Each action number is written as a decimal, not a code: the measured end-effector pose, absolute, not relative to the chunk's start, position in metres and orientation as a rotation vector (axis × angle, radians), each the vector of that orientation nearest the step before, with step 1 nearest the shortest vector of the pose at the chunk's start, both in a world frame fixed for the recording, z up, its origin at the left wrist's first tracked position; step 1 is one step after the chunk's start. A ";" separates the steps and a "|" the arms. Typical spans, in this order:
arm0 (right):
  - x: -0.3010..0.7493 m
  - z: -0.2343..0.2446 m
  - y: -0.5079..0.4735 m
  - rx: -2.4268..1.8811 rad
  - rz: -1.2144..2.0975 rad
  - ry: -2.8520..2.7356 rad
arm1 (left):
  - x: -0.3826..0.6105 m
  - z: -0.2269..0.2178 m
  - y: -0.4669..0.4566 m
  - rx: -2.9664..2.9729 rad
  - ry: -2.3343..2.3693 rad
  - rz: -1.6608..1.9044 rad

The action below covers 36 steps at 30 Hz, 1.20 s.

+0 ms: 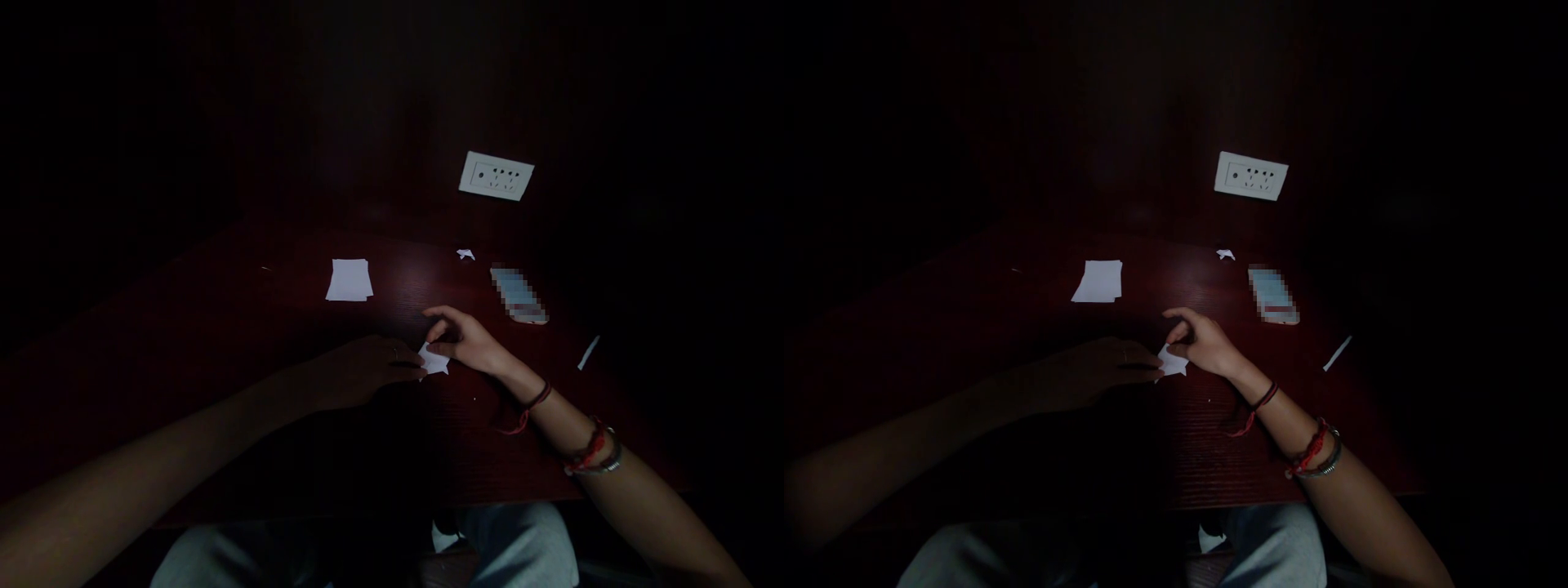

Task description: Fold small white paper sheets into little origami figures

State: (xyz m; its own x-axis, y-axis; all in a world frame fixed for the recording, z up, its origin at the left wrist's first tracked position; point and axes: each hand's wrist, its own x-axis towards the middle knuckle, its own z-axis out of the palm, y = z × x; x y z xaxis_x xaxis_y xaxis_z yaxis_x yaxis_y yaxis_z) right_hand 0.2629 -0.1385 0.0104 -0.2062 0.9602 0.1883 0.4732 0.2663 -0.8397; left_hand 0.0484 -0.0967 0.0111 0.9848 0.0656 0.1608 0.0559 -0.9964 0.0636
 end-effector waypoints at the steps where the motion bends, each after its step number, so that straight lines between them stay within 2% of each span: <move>1: 0.263 0.010 -0.138 -1.291 0.870 -1.784 | 0.048 0.011 -0.097 3.067 0.098 0.241; 15: 0.265 0.021 -0.155 -1.244 0.529 -2.142 | 0.049 0.009 -0.101 3.072 0.170 0.308; 23: 0.268 0.022 -0.161 -1.212 0.532 -2.236 | 0.046 0.006 -0.102 3.034 0.179 0.400; 36: 0.269 0.022 -0.166 -1.198 0.479 -2.280 | 0.047 0.004 -0.103 3.039 0.188 0.361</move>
State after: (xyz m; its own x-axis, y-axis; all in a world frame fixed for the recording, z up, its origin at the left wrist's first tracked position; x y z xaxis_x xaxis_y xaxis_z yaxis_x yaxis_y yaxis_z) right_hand 0.2688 -0.1659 0.0219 -0.4762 0.8343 0.2777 0.6522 0.5470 -0.5248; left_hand 0.0466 -0.1026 0.0036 0.9648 0.1303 0.2285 0.1125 -0.9896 0.0892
